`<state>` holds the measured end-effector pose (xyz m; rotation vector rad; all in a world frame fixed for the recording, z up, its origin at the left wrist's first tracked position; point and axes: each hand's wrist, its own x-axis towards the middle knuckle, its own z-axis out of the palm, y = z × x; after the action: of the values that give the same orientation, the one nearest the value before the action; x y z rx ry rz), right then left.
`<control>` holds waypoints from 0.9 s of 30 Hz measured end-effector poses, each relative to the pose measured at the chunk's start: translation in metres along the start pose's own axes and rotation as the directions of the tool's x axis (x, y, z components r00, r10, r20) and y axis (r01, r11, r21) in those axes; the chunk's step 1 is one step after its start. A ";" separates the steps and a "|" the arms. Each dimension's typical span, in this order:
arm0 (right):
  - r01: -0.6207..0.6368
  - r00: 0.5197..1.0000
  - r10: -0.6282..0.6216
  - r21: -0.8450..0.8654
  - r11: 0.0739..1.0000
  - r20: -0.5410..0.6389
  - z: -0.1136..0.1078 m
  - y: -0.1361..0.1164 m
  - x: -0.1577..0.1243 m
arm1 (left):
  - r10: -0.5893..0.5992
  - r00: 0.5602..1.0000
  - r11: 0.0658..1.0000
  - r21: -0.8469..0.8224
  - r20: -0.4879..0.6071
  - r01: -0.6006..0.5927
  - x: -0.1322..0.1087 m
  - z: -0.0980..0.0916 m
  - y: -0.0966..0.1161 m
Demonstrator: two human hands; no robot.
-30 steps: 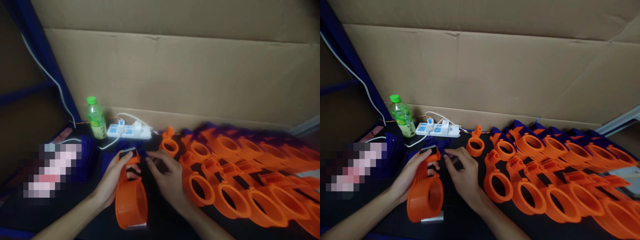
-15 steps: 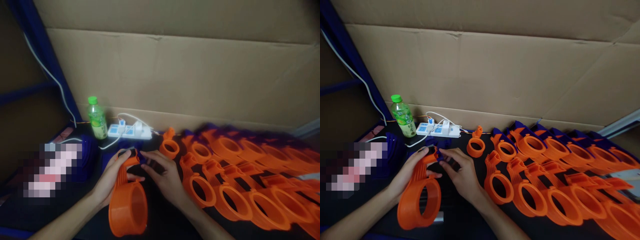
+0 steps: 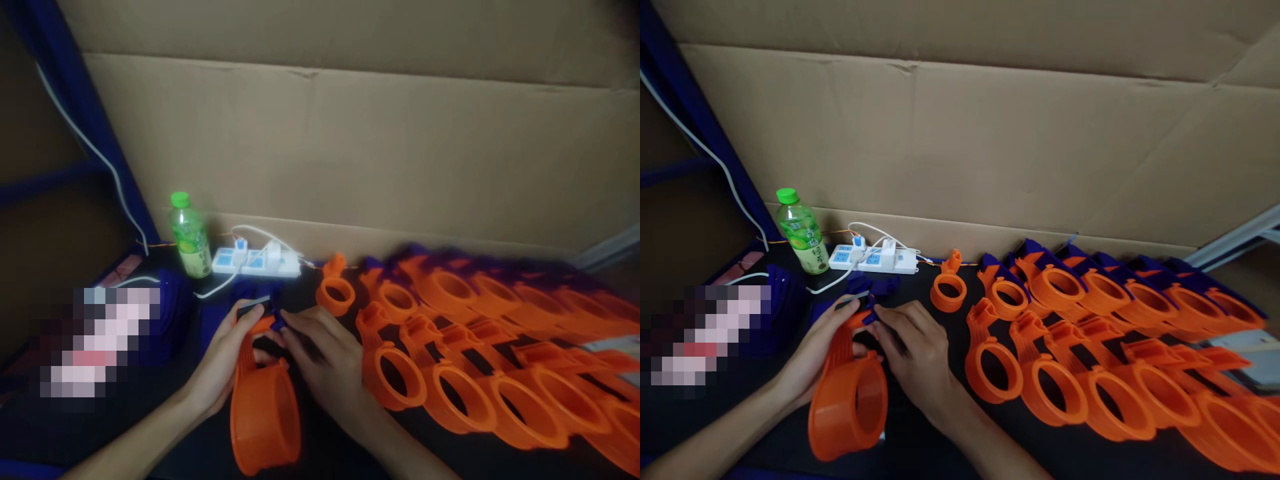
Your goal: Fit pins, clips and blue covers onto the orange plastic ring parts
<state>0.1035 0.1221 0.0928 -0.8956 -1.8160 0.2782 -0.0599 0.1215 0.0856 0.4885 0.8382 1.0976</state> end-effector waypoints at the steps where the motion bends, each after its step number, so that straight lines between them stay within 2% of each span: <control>1: 0.017 1.000 -0.017 -0.013 1.000 0.003 0.000 -0.001 0.000 | 0.007 1.000 1.000 0.005 0.005 -0.007 0.000 0.000 0.000; 4: 0.054 0.998 -0.053 -0.059 0.997 0.024 -0.003 -0.003 0.000 | 0.048 0.998 0.999 0.024 0.026 -0.049 -0.001 0.002 -0.003; 10: 0.137 0.991 -0.135 -0.158 0.978 0.024 -0.004 -0.003 -0.001 | 0.210 0.977 0.976 0.044 0.030 -0.211 -0.003 0.007 -0.014; 14: 0.182 0.983 -0.175 -0.134 0.974 0.061 -0.003 0.000 -0.002 | 0.268 0.963 0.960 0.081 0.021 -0.269 -0.004 0.005 -0.017; 20: 0.201 0.975 -0.182 -0.163 0.966 0.125 -0.003 0.005 -0.004 | 0.240 0.970 0.961 0.132 0.043 -0.244 -0.003 0.000 -0.016; 23: 0.183 0.981 -0.174 -0.112 0.977 0.088 -0.002 0.006 -0.008 | 0.172 0.980 0.975 0.121 0.102 -0.184 -0.004 -0.001 -0.015; 27: 0.180 0.984 -0.178 -0.095 0.979 0.025 0.002 0.004 -0.012 | 0.073 0.983 0.997 0.005 0.169 -0.074 -0.005 0.000 -0.015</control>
<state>0.1055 0.1170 0.0815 -0.7913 -1.9241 0.0842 -0.0528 0.1106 0.0769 0.6168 0.6826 1.1032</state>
